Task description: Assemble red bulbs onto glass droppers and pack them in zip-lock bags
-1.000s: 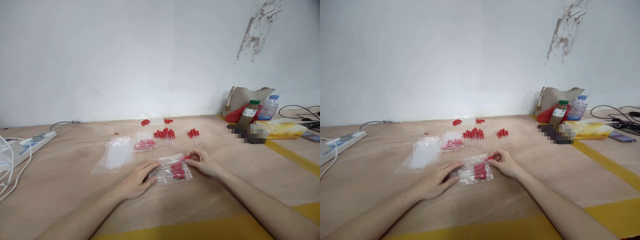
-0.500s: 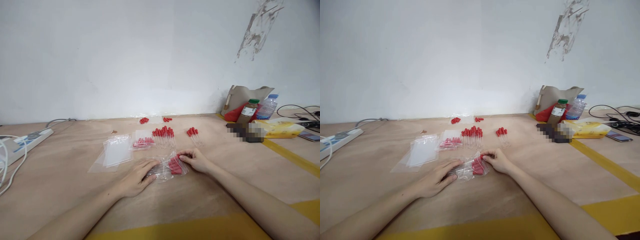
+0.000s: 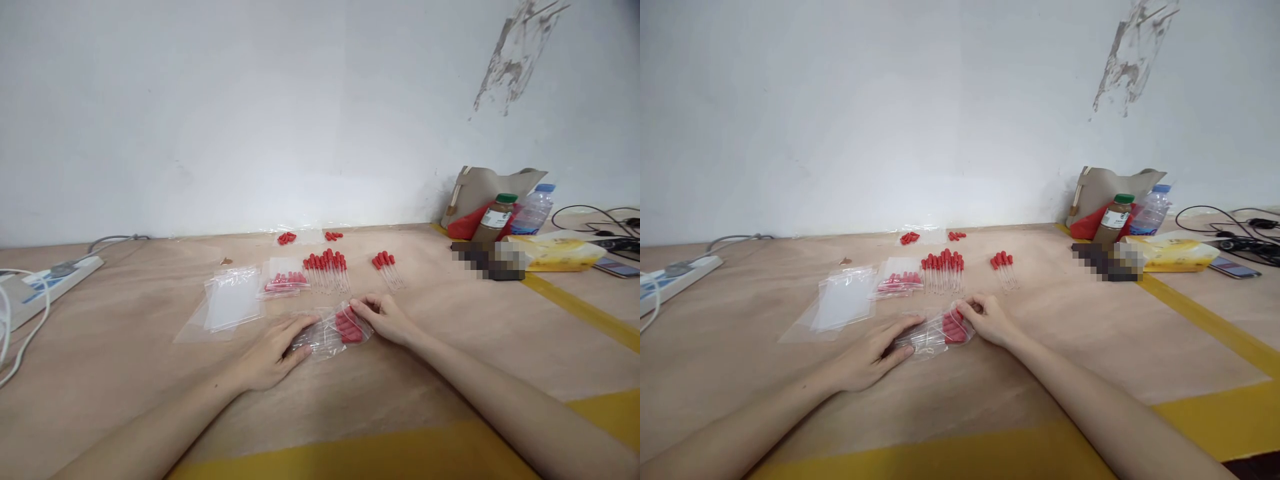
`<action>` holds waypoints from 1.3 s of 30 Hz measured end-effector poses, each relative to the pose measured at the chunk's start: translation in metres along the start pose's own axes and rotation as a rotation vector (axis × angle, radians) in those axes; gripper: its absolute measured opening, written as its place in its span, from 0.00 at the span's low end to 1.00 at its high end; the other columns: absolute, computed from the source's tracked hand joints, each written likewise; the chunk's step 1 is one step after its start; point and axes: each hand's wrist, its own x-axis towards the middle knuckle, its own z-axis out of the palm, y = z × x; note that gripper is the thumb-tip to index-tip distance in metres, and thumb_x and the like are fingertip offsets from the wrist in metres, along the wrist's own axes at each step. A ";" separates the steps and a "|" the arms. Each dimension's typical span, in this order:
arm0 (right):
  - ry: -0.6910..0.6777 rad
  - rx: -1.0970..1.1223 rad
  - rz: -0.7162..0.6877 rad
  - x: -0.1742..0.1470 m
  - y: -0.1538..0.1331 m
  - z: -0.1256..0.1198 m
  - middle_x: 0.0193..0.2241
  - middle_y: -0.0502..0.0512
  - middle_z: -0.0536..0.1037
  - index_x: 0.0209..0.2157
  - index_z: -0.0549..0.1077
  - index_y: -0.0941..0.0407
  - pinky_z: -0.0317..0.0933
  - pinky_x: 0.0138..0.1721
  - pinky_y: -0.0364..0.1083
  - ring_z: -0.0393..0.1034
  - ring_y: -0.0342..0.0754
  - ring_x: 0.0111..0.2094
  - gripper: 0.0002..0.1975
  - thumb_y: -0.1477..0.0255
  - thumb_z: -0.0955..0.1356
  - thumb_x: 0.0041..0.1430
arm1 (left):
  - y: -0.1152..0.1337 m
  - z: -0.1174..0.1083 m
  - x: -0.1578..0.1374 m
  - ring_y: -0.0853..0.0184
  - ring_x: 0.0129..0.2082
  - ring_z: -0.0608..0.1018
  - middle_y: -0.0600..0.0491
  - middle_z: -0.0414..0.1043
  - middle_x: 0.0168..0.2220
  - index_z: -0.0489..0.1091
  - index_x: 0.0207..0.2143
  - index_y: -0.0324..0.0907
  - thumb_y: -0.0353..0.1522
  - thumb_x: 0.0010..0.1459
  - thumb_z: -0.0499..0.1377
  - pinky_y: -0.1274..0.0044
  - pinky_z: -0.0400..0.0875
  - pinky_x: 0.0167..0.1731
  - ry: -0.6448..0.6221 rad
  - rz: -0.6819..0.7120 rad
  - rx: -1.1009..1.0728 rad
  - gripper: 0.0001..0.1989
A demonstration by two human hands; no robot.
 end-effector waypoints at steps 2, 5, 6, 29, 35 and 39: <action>0.088 -0.074 -0.034 -0.005 -0.006 0.003 0.27 0.53 0.74 0.28 0.73 0.58 0.58 0.28 0.42 0.65 0.44 0.27 0.16 0.58 0.66 0.46 | 0.000 0.000 0.000 0.63 0.52 0.63 0.52 0.59 0.53 0.52 0.55 0.47 0.35 0.59 0.48 0.69 0.59 0.50 0.004 0.003 0.002 0.20; 0.140 -0.063 -0.033 -0.011 -0.010 0.009 0.26 0.52 0.73 0.31 0.71 0.56 0.59 0.26 0.42 0.64 0.43 0.25 0.18 0.59 0.70 0.40 | 0.001 0.000 0.000 0.63 0.52 0.63 0.52 0.59 0.53 0.52 0.54 0.47 0.35 0.59 0.48 0.69 0.59 0.50 0.013 0.011 -0.004 0.20; 0.127 -0.020 -0.008 -0.012 -0.010 0.011 0.25 0.52 0.73 0.31 0.70 0.56 0.59 0.26 0.42 0.65 0.43 0.24 0.17 0.60 0.70 0.40 | 0.001 0.000 0.000 0.63 0.52 0.63 0.52 0.59 0.53 0.52 0.54 0.47 0.35 0.59 0.48 0.69 0.59 0.50 0.014 0.013 -0.005 0.20; 0.070 0.625 0.375 -0.004 0.001 -0.006 0.29 0.49 0.73 0.35 0.62 0.55 0.50 0.13 0.36 0.59 0.35 0.16 0.21 0.68 0.72 0.39 | -0.002 0.001 0.000 0.62 0.54 0.61 0.52 0.58 0.55 0.55 0.54 0.48 0.35 0.59 0.49 0.65 0.57 0.52 0.020 0.028 -0.014 0.20; 0.035 0.516 0.459 0.002 -0.002 -0.008 0.22 0.47 0.72 0.34 0.66 0.57 0.42 0.10 0.36 0.53 0.33 0.11 0.20 0.67 0.72 0.37 | -0.002 -0.001 0.002 0.65 0.53 0.63 0.54 0.61 0.53 0.58 0.53 0.49 0.33 0.59 0.49 0.68 0.56 0.53 -0.048 0.109 -0.041 0.18; -0.156 0.459 0.450 0.004 -0.004 -0.012 0.10 0.43 0.64 0.25 0.70 0.60 0.38 0.10 0.35 0.48 0.33 0.10 0.13 0.67 0.71 0.37 | -0.003 0.000 0.002 0.64 0.54 0.62 0.53 0.60 0.54 0.57 0.54 0.48 0.33 0.59 0.48 0.67 0.54 0.54 -0.059 0.128 -0.044 0.19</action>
